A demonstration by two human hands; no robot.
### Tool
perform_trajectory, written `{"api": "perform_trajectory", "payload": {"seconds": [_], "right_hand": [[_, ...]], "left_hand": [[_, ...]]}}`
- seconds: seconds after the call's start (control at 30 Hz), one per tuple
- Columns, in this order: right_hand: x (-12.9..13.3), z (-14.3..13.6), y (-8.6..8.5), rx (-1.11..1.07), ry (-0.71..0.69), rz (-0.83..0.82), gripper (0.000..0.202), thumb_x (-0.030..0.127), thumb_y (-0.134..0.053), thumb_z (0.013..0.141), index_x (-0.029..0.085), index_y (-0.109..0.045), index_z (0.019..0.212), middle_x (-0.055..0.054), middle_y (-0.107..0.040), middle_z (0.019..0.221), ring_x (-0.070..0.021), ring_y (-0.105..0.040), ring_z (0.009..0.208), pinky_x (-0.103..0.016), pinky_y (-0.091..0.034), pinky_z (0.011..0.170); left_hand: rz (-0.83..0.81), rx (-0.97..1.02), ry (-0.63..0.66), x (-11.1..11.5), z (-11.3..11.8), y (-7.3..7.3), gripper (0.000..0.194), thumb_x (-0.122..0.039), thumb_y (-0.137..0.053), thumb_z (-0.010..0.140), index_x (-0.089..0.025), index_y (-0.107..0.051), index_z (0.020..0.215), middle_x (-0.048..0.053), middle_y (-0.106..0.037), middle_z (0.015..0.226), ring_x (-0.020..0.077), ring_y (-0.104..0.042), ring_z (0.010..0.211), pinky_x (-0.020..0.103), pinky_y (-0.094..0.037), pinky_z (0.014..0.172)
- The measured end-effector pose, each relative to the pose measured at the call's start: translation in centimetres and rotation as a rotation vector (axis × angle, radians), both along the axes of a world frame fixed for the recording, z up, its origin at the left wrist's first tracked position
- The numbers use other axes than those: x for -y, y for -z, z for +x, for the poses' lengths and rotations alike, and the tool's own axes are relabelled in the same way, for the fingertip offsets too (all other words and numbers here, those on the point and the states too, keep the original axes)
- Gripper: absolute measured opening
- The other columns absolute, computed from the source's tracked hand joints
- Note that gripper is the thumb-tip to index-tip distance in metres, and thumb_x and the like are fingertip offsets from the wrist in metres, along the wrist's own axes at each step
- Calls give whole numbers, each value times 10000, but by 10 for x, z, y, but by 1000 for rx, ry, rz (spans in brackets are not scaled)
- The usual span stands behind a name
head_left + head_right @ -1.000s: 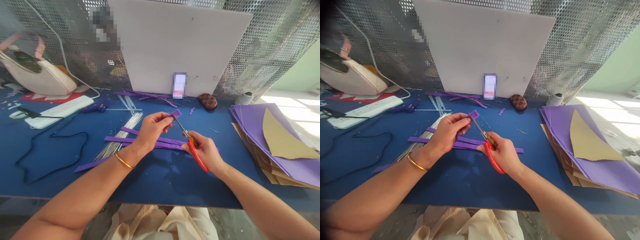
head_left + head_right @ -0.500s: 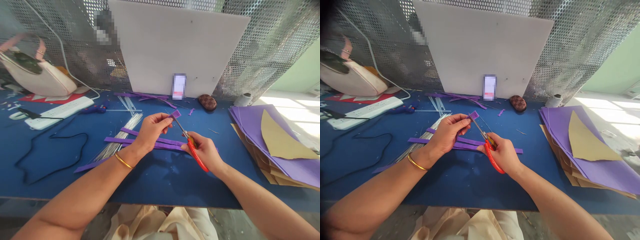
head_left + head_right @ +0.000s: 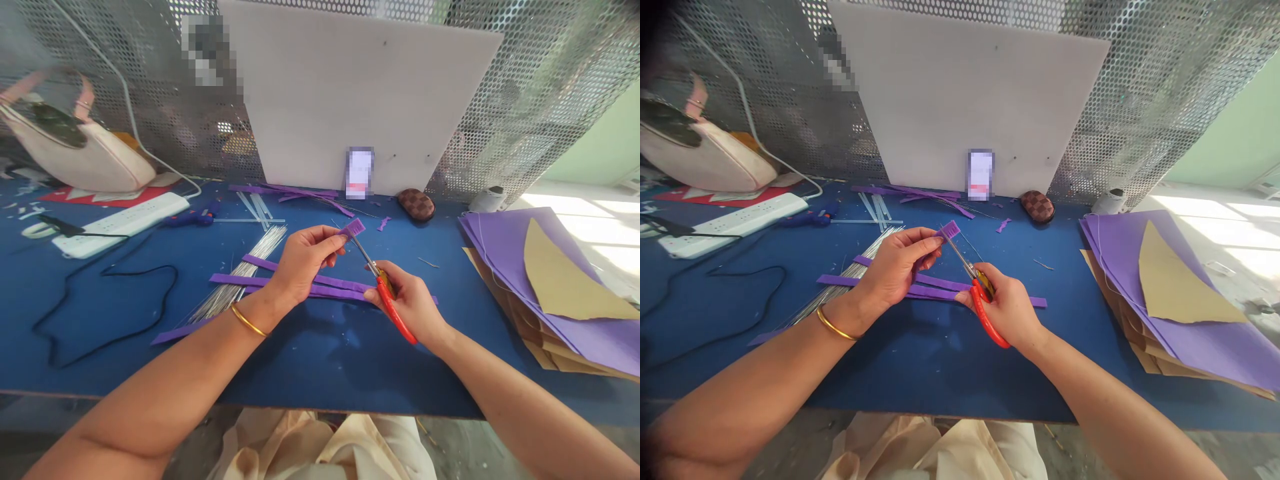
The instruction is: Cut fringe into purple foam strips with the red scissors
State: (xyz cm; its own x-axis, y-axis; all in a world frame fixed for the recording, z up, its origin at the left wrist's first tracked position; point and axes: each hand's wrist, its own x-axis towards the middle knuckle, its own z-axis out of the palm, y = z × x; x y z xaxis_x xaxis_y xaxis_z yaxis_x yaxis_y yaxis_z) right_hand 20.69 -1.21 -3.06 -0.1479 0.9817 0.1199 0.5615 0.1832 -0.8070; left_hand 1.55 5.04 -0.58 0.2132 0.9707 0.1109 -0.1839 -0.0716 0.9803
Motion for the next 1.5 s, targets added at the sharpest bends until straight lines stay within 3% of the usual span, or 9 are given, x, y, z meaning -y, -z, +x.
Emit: {"api": "perform_trajectory", "payload": {"seconds": [0.27,1.03,1.5], "right_hand": [[0,-2,-1,117,49,48,459,478,-676,771,194,-578,1117,55,-418,648,-120,-324,588,-227,-325,531],[1,-1,0,4,-12,20,289,418,-681,786,190,-582,934,60,-373,637,-111,-282,589,-228,-291,517],[0,0,3,-30,-13,4,344,436,-694,775,181,-606,988,58,-382,649,-111,-290,596,-231,-300,526]], "left_hand": [[15,-14,-8,1,1,-1,112,-276,-704,756,-166,-685,752,-13,-604,651,73,-463,527,227,-345,516],[29,-13,-9,1,1,-3,107,-260,-712,762,-160,-684,737,-15,-603,633,65,-466,513,211,-353,502],[2,14,3,1,-1,-3,125,-292,-711,761,-170,-690,741,-11,-615,635,79,-483,531,217,-356,514]]}}
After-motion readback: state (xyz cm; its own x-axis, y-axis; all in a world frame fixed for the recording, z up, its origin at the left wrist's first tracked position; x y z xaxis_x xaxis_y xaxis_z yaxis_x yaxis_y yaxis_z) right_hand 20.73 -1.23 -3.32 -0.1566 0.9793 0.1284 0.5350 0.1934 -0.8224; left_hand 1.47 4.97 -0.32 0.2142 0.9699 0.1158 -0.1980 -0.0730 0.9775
